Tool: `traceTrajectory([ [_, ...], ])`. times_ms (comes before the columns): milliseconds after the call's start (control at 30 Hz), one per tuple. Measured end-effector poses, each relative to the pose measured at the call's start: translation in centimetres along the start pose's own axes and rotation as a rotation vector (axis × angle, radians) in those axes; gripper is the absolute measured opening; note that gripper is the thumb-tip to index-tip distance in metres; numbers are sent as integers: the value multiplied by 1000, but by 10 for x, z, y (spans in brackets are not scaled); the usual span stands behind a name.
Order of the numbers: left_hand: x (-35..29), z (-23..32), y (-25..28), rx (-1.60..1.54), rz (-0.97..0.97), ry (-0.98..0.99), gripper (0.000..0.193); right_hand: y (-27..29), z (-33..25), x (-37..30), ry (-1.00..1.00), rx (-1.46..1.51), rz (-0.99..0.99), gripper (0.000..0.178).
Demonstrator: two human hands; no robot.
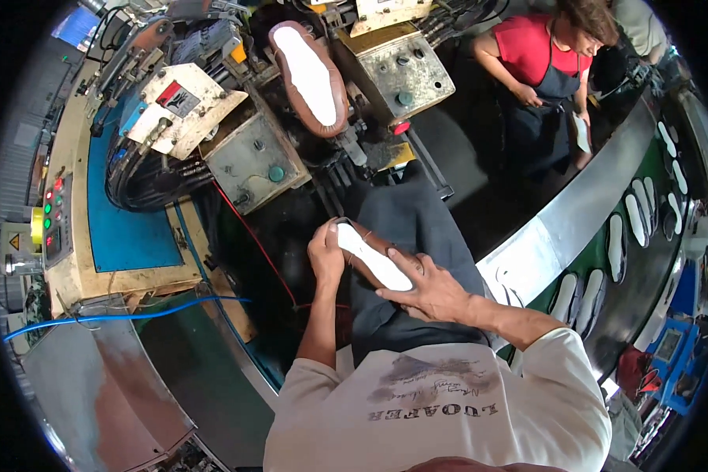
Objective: The recorder performs shoe lasting by pulling the upper material over the last and securing it using specialized machinery and hand tools.
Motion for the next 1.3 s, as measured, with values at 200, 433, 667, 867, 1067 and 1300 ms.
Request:
traceTrajectory([
  [200,49,28,-16,-173,-347,-34,50,18,24,-9,-210,186,-24,66],
  [433,266,141,-10,-1148,-286,1,77,134,49,17,-379,64,344,72],
  [667,225,167,41,-912,-300,-266,81,215,38,166,-189,-114,546,73],
  [867,67,122,111,-1151,-107,-146,108,203,34,287,-192,-121,546,72],
  [1067,-13,86,149,-765,102,-60,126,159,39,321,-321,-161,467,73],
  [1300,-37,103,130,-719,157,-76,127,144,23,316,-17,-333,678,71],
])
Point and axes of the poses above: each hand's wrist, its own x-axis towards the middle knuckle, its own y-axis out of the back of the hand, z = x × y, the point moved 7 cm from there along x, towards the middle knuckle, and after that the axes turned 13 degrees about -y, right-handed, at the moved point
